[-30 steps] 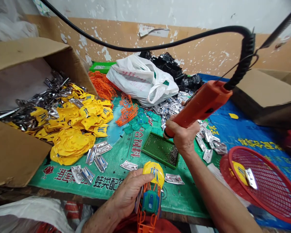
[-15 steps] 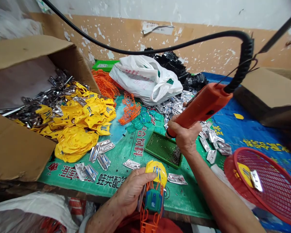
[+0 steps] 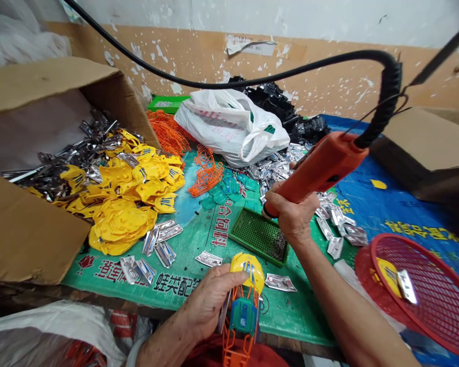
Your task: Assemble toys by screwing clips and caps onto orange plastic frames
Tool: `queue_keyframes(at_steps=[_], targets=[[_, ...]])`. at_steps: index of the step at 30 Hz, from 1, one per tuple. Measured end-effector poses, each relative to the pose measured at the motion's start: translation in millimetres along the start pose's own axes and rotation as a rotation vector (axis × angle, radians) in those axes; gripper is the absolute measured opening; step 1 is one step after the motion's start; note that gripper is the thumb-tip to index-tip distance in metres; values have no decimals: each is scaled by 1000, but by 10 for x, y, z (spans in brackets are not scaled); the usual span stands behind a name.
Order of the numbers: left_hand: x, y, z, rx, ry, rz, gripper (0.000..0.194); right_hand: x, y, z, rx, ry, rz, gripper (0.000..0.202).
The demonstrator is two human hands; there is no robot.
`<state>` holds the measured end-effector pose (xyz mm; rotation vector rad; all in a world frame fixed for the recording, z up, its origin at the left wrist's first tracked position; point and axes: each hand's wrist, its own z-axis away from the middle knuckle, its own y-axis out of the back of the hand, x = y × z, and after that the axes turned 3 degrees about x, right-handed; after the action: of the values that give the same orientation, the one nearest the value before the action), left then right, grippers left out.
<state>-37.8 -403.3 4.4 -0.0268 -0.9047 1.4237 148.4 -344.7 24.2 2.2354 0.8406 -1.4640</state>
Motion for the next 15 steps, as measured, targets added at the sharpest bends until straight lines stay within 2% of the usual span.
queue_keyframes(at_steps=[15], targets=[[-9,-1,-4,-1,-9,7,30,-110,26,-2,9,1,-59,15]])
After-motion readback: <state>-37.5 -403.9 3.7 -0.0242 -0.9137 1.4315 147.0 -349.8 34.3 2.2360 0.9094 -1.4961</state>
